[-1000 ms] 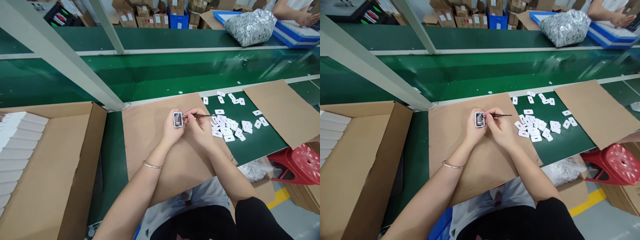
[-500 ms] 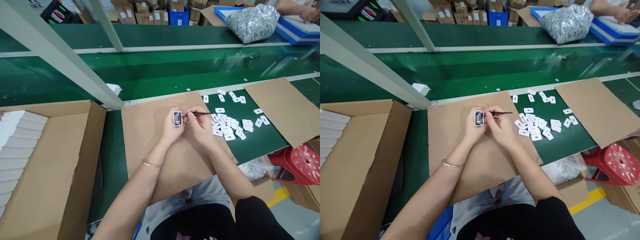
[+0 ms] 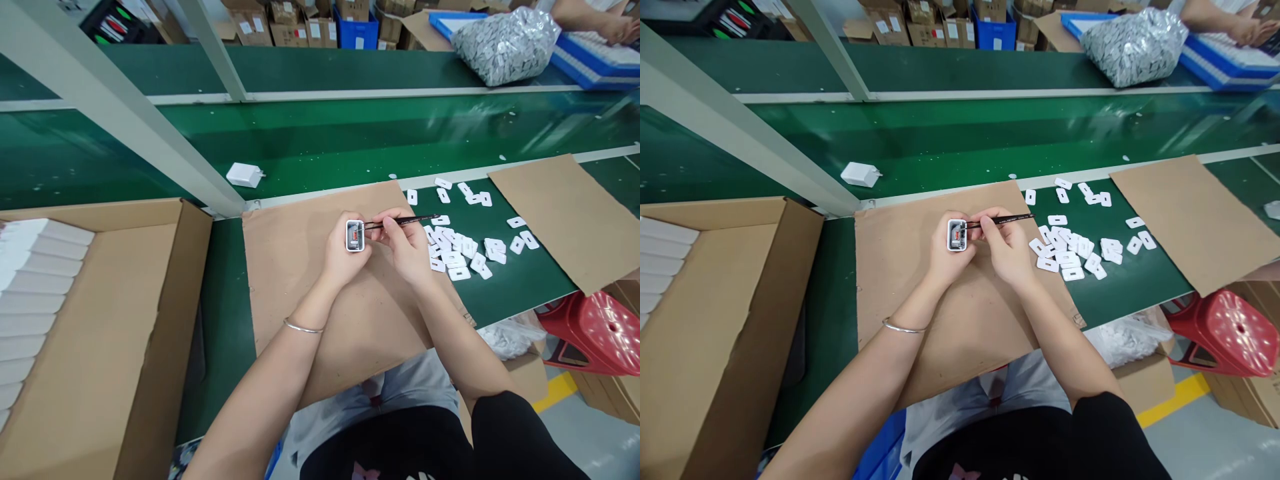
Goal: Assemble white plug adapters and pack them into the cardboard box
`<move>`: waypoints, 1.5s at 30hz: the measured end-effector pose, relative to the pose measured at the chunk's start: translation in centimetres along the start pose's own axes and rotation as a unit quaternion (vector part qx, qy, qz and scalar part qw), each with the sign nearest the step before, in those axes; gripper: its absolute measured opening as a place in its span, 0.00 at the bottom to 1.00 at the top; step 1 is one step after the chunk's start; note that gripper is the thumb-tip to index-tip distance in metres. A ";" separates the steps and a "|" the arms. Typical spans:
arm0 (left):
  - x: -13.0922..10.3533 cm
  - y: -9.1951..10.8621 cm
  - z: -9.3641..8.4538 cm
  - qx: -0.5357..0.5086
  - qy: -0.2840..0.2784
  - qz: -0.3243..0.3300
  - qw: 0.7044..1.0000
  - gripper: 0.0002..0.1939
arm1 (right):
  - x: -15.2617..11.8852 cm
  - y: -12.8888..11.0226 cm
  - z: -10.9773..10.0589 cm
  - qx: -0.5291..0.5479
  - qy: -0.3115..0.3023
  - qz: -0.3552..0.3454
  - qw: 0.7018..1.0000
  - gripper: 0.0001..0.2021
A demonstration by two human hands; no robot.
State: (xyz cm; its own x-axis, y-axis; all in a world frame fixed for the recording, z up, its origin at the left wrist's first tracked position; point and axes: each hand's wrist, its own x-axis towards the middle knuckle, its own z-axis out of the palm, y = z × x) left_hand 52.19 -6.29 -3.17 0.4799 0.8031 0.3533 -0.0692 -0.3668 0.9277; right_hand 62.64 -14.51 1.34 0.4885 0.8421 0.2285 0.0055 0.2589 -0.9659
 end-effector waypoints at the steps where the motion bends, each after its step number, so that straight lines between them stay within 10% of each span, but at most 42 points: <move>1: 0.0 -0.1 0.0 0.001 -0.001 0.004 1.000 0.20 | 0.0 0.0 0.0 0.000 0.004 -0.004 1.000 0.17; 15: -0.1 0.0 0.1 0.058 -0.020 0.029 0.998 0.13 | -1.0 -0.4 0.1 -0.211 -0.041 -0.134 0.967 0.10; 45: -0.4 0.2 0.1 -0.010 0.038 0.074 0.996 0.19 | -1.6 -0.7 0.4 -0.133 -0.064 -0.126 0.981 0.13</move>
State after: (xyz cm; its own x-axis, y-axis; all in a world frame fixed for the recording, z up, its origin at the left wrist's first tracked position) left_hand 52.08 -6.69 -3.17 0.3950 0.7747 0.4937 -0.1515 -0.4751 0.8668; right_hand 61.46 -15.88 1.72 0.3285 0.8240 0.4618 0.3474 0.3492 -0.8703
